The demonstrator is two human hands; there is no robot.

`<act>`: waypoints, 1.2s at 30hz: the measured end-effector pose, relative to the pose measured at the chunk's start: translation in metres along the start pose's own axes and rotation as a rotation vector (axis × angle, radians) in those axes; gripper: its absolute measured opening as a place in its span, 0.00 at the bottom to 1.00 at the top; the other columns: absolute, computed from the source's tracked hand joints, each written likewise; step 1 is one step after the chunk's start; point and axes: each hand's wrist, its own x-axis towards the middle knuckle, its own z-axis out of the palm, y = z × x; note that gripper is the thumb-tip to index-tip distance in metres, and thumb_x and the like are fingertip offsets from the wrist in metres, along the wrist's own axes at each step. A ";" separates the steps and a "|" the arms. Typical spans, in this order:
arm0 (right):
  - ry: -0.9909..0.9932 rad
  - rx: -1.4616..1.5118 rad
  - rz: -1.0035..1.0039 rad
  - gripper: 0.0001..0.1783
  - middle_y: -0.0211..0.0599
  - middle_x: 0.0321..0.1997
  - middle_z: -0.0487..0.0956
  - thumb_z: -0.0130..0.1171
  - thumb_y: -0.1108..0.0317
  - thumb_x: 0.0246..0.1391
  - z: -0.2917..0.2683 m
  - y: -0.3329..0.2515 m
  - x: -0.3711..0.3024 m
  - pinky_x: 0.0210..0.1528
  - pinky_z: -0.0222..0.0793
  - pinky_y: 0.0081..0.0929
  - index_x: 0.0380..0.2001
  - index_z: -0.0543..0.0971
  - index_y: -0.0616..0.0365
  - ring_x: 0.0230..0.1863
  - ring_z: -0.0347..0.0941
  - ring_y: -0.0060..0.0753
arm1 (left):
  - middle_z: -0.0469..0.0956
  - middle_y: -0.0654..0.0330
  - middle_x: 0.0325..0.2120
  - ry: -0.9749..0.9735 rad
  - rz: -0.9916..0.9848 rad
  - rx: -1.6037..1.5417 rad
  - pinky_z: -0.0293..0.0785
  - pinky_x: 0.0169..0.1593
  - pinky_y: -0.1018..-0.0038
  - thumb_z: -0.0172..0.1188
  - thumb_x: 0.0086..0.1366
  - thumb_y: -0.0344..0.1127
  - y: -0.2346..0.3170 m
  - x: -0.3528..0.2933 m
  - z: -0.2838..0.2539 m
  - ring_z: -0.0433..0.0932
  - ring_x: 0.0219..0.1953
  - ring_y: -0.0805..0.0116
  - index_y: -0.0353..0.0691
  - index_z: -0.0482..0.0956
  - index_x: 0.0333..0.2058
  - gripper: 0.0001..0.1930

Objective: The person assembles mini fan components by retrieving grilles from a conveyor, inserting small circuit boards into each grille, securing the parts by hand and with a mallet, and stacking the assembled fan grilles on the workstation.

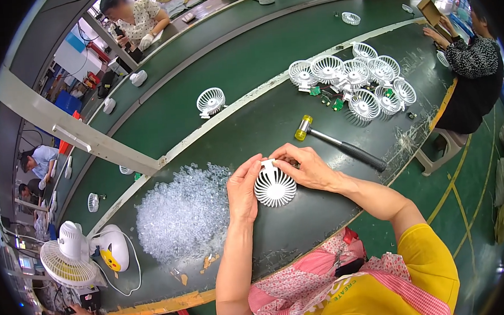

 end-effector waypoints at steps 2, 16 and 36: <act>-0.017 -0.015 0.012 0.09 0.43 0.36 0.83 0.57 0.74 0.62 -0.001 -0.003 0.000 0.41 0.78 0.27 0.44 0.76 0.67 0.37 0.82 0.32 | 0.81 0.55 0.41 0.007 -0.014 -0.038 0.78 0.49 0.74 0.63 0.67 0.33 0.000 0.002 -0.003 0.79 0.42 0.70 0.32 0.79 0.50 0.15; 0.010 0.004 -0.006 0.10 0.43 0.34 0.83 0.57 0.72 0.62 -0.002 -0.005 0.000 0.38 0.77 0.28 0.43 0.76 0.67 0.35 0.82 0.32 | 0.81 0.55 0.43 -0.013 -0.006 -0.061 0.78 0.50 0.74 0.61 0.68 0.32 -0.003 0.002 0.000 0.80 0.44 0.69 0.33 0.77 0.52 0.16; 0.232 -0.360 -0.573 0.15 0.33 0.33 0.75 0.72 0.76 0.42 -0.015 -0.008 0.007 0.37 0.64 0.32 0.36 0.81 0.57 0.33 0.70 0.36 | 0.81 0.59 0.41 -0.084 0.459 0.399 0.70 0.52 0.76 0.64 0.60 0.21 -0.002 -0.007 0.009 0.76 0.45 0.73 0.37 0.82 0.40 0.09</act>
